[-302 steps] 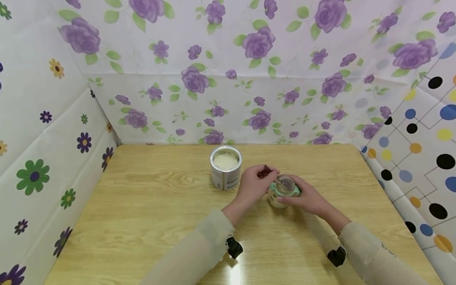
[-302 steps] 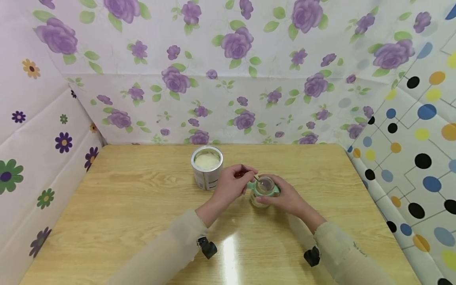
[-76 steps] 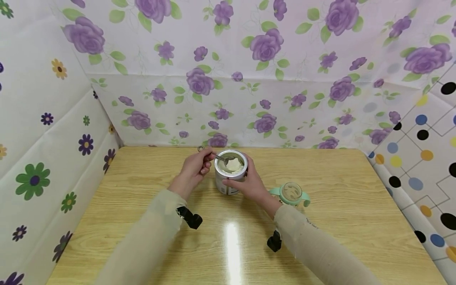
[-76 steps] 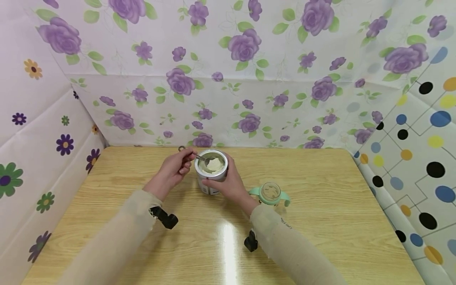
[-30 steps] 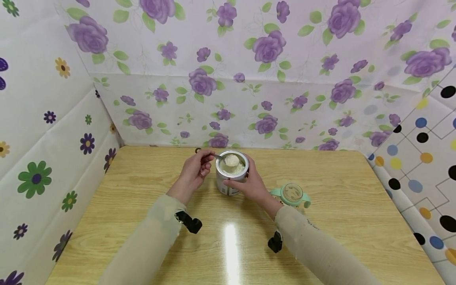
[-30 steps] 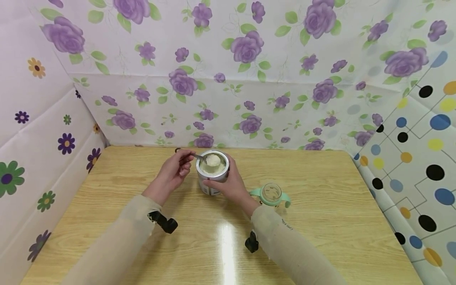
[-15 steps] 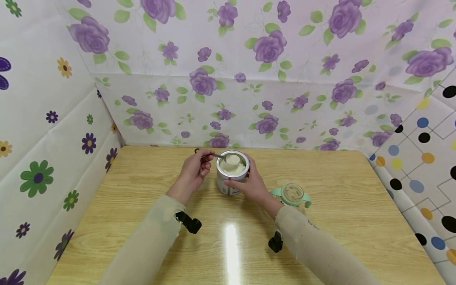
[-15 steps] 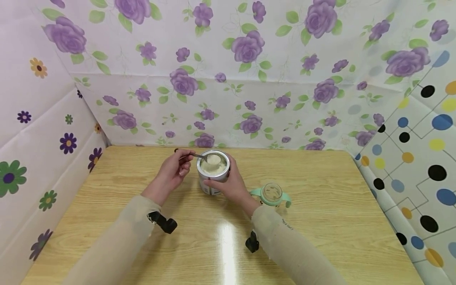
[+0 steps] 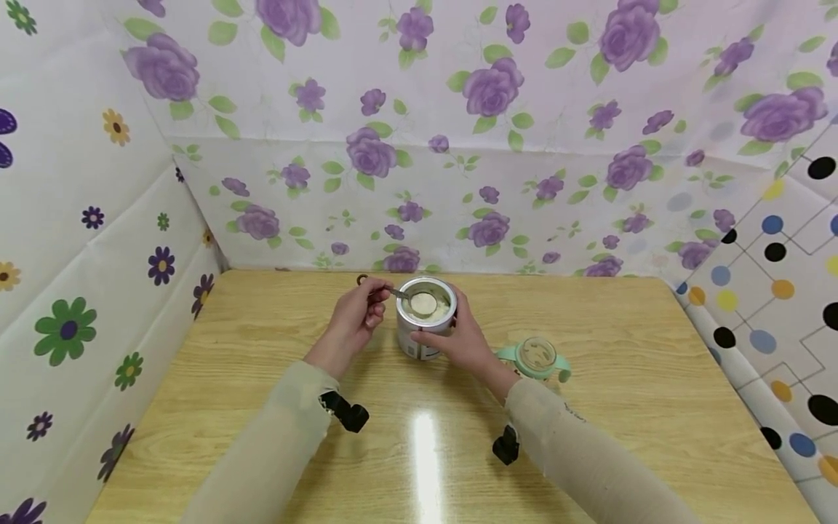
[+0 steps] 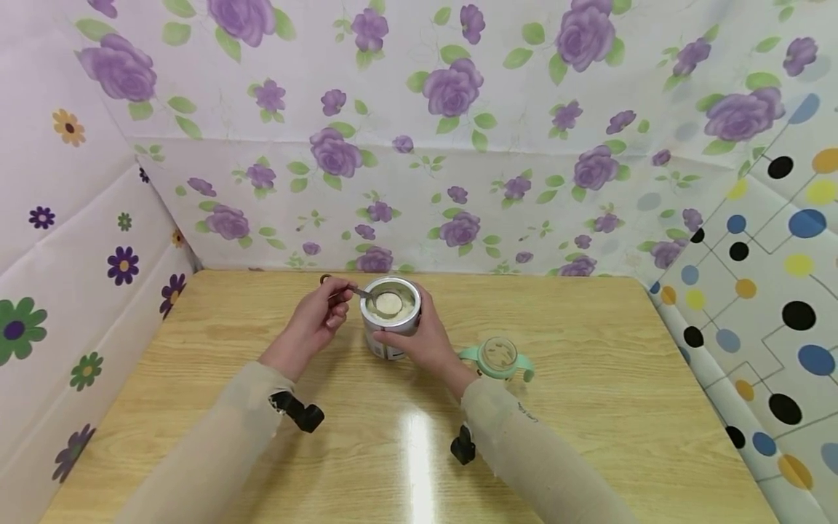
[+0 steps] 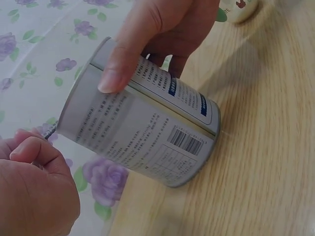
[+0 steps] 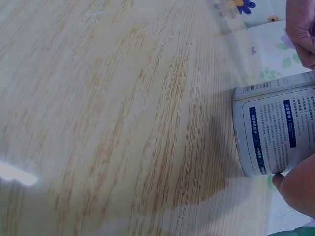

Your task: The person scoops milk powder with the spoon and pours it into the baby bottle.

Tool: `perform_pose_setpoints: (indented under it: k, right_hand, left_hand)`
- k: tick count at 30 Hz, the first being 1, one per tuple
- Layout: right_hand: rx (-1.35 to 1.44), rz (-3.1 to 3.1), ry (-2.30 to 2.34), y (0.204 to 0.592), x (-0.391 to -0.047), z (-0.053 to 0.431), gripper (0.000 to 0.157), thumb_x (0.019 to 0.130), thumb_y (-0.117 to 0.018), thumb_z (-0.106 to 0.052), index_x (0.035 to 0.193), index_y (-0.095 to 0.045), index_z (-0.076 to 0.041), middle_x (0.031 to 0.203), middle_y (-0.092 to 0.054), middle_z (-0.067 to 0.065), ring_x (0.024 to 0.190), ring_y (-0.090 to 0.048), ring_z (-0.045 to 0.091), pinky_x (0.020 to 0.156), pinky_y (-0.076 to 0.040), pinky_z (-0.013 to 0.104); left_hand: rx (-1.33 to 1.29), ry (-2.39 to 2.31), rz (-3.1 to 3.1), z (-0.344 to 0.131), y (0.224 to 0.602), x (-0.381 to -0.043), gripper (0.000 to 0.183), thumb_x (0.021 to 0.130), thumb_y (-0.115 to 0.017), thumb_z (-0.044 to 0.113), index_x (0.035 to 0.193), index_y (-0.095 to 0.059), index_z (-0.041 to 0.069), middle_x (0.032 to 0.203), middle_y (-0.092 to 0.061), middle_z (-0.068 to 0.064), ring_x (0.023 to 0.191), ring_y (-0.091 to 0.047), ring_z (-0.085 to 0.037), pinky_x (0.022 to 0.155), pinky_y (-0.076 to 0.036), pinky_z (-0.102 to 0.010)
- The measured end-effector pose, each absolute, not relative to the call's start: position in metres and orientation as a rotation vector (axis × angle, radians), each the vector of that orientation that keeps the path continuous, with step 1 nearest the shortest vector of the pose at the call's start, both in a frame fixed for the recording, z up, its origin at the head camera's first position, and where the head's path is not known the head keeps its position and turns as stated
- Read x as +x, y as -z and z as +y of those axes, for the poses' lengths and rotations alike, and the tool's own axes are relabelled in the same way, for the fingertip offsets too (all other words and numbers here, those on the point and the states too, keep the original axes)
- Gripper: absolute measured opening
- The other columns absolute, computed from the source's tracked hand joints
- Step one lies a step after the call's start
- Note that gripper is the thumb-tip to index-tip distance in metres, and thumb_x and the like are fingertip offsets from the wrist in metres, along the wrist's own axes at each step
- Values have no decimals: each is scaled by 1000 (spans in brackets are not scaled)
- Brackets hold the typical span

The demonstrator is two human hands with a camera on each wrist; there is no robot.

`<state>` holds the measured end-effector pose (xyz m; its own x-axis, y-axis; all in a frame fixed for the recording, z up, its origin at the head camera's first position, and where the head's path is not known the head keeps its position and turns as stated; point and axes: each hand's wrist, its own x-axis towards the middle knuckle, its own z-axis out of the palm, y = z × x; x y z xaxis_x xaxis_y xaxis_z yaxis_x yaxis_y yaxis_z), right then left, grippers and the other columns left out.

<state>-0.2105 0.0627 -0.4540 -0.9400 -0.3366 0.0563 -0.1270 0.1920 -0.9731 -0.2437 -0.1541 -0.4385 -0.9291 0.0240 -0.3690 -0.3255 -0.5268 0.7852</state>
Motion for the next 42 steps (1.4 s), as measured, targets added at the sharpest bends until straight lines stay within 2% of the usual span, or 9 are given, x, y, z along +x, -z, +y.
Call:
perform_pose_setpoints:
  k: [8,17,23,29,37,42]
  right_hand:
    - [-444,2300,1828,452,-209,63,102,92,-84,-8,169,-16,-6,167,-32,23,150,-38,41,120,-32,65]
    - [-417,2302,1816,455,-211,64,103,93,-84,-8,169,-15,-8,168,-31,23,151,-36,42,121,-32,65]
    - [-434,2332,1833,484,-226,64,108,92,-86,-11,171,-13,-15,170,-29,16,153,-35,39,121,-31,66]
    - [-443,2357,1834,486,-226,64,106,91,-88,-19,170,-17,-21,168,-34,10,151,-37,35,121,-32,65]
    - [-390,2409,1739,478,-223,68,122,91,-89,-29,173,1,-20,176,-20,8,161,-24,32,128,-24,59]
    - [-441,2425,1710,468,-222,74,125,91,-89,-32,173,4,-20,177,-17,11,163,-18,31,130,-19,60]
  left_hand:
    - [-455,-2550,1400,-152,432,-244,23,107,-59,12,89,-72,4,68,-67,4,47,-41,-1,37,-25,-11]
    - [-474,-2546,1394,-150,440,-243,25,108,-60,12,88,-71,3,68,-67,3,45,-41,0,36,-25,-11]
    - [-483,-2553,1390,-151,435,-242,24,108,-62,14,89,-73,4,70,-68,3,48,-41,0,37,-26,-11]
    - [-477,-2562,1380,-153,431,-243,26,108,-61,14,87,-73,5,69,-67,3,47,-41,-1,37,-25,-11]
    - [-453,-2574,1380,-152,422,-243,24,107,-63,13,87,-73,6,68,-68,3,46,-42,-1,37,-25,-11]
    - [-448,-2580,1375,-153,417,-242,24,109,-61,14,90,-72,4,69,-68,3,47,-41,0,38,-24,-11]
